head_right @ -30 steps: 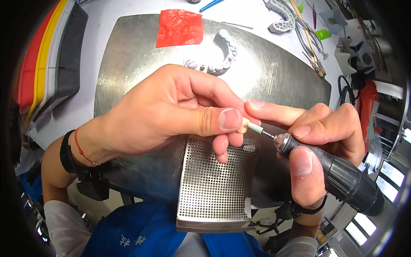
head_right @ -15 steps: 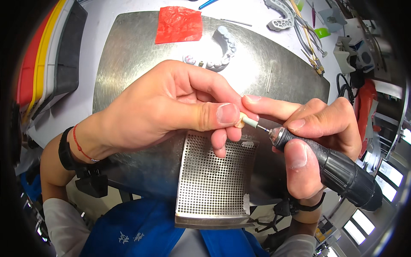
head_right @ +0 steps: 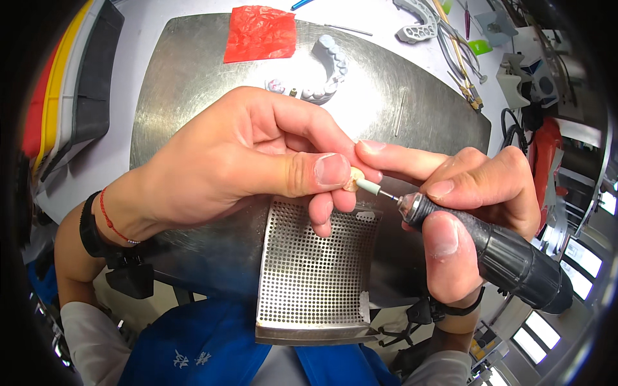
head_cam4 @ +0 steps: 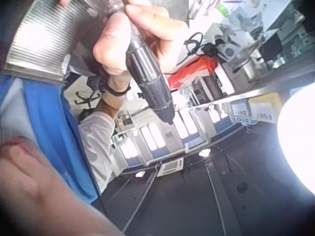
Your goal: The recorder is polishing and refining a dental mold or crown using a precision rotary tool at a dental laboratory workbench.
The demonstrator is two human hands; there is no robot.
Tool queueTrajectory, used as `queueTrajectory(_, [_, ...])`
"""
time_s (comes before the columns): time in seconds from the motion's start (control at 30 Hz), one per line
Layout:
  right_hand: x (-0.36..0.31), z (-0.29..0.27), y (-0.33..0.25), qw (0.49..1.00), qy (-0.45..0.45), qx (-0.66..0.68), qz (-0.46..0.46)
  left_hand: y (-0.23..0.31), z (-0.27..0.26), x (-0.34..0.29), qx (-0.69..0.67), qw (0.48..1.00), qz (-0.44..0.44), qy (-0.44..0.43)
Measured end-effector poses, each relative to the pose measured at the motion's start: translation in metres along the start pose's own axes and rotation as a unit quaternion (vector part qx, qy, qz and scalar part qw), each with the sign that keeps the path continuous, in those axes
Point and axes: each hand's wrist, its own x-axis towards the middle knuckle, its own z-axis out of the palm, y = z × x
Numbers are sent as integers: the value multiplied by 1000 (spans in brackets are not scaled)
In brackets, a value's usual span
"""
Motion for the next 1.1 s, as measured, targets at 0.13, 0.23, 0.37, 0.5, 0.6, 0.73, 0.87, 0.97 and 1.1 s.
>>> queueTrajectory(0.13, [3, -11, 3, 999, -47, 22, -3, -2, 0, 1, -2, 1000, 3, 4])
queueTrajectory(0.23, [4, -16, 1, 998, -63, 27, -1, -1, 0, 3, 9, 1000, 28, -6])
queueTrajectory(0.37, [2, -24, 12, 993, -89, 80, -10, -1, 1, 2, 15, 1000, 5, 14])
queueTrajectory(0.5, [2, -21, 11, 991, -89, 94, -16, -2, 3, -1, -4, 1000, 11, 19])
queueTrajectory(0.6, [3, -18, 8, 993, -82, 76, -21, -3, 2, 1, -5, 1000, 9, 14])
queueTrajectory(0.73, [1, -12, 5, 999, -40, 19, -21, -2, 1, 0, -3, 1000, 3, 7])
queueTrajectory(0.87, [2, -12, 6, 998, -48, 34, -26, -2, 2, 1, 21, 1000, 9, 9])
queueTrajectory(0.97, [4, -15, 6, 998, -58, 33, -22, -3, 1, 2, 9, 1000, 13, 10])
queueTrajectory(1.1, [4, -18, 4, 996, -77, 29, -19, -2, 1, 2, 13, 1000, 13, 7])
